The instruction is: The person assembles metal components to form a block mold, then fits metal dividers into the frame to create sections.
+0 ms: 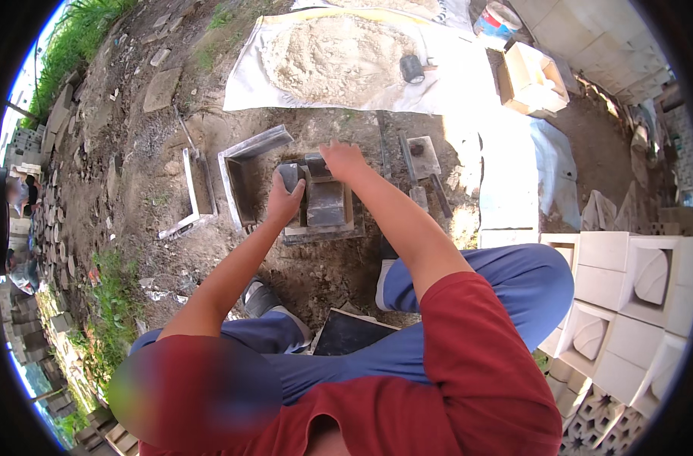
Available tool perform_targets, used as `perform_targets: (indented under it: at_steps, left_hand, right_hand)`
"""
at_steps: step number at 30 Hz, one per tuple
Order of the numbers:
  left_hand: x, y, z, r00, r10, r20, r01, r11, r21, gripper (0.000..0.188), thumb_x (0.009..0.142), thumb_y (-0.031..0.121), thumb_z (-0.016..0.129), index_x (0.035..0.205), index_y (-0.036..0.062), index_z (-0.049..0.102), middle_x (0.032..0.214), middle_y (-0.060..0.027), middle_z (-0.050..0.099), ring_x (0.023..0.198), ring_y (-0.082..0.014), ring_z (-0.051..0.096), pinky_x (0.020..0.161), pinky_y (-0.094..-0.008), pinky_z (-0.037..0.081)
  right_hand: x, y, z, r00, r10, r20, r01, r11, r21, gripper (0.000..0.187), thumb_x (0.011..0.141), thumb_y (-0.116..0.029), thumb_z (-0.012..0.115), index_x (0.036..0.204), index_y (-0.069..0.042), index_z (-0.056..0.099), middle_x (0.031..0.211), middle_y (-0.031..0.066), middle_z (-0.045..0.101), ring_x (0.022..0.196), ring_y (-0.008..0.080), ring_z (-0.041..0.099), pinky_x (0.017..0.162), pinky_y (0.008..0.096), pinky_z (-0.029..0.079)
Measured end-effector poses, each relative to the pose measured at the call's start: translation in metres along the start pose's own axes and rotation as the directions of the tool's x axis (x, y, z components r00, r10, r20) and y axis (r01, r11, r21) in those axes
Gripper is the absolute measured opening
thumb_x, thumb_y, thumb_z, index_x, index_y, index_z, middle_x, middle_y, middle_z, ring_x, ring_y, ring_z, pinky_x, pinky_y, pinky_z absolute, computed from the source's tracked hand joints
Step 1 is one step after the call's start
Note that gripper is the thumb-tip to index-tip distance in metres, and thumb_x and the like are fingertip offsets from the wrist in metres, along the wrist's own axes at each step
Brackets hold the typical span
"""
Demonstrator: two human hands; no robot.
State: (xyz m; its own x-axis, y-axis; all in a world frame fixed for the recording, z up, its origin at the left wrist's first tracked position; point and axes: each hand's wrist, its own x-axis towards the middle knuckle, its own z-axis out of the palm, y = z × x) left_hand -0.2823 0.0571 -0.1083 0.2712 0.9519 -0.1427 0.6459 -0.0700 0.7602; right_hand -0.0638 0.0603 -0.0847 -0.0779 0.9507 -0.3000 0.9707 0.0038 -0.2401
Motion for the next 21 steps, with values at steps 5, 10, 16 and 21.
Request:
perform_targets:
  at_steps: [5,10,16,21]
  left_hand:
    - [0.013,0.012,0.016,0.990,-0.025,0.140,0.029,0.999,-0.029,0.078,0.101,0.049,0.052,0.151,-0.0051,0.026,0.135,-0.0329,0.055,0.123,-0.0440,0.057,0.103,-0.0434,0.044]
    - [0.013,-0.042,0.004,0.993,0.099,-0.071,-0.111,0.975,-0.194,0.068,0.105,0.047,0.043,0.158,0.0095,0.023,0.140,-0.0299,0.053,0.128,-0.0440,0.054,0.105,-0.0448,0.043]
    - [-0.015,0.024,0.009,0.983,-0.114,0.145,0.176,0.818,-0.548,0.056,0.109,0.039,0.039,0.159,0.0174,0.028,0.145,-0.0187,0.053,0.130,-0.0285,0.051,0.109,-0.0346,0.038]
    - [-0.005,-0.015,0.004,0.999,-0.013,0.031,0.028,0.818,-0.574,0.051,0.110,0.033,0.035,0.158,0.0171,0.031,0.149,-0.0188,0.050,0.136,-0.0300,0.049,0.112,-0.0350,0.036]
  right_hand:
    - [-0.031,0.015,0.020,0.872,-0.077,-0.484,-0.120,0.923,-0.364,0.062,0.094,-0.034,0.065,0.146,-0.009,0.043,0.141,0.0218,0.048,0.128,0.0360,0.051,0.105,0.0557,0.039]
    - [-0.073,-0.041,0.009,0.866,-0.283,-0.411,0.307,0.952,-0.009,0.067,0.091,-0.046,0.065,0.140,-0.003,0.049,0.137,0.0216,0.051,0.127,0.0369,0.051,0.106,0.0490,0.040]
    - [-0.107,-0.008,0.051,0.880,-0.438,-0.183,0.448,0.894,0.013,0.076,0.086,-0.055,0.068,0.137,0.000,0.053,0.135,0.0223,0.056,0.127,0.0380,0.053,0.106,0.0433,0.043]
    - [-0.088,-0.026,0.036,0.871,-0.485,-0.076,0.490,0.870,0.058,0.075,0.086,-0.052,0.070,0.137,0.000,0.053,0.139,0.0226,0.055,0.130,0.0362,0.052,0.108,0.0450,0.042]
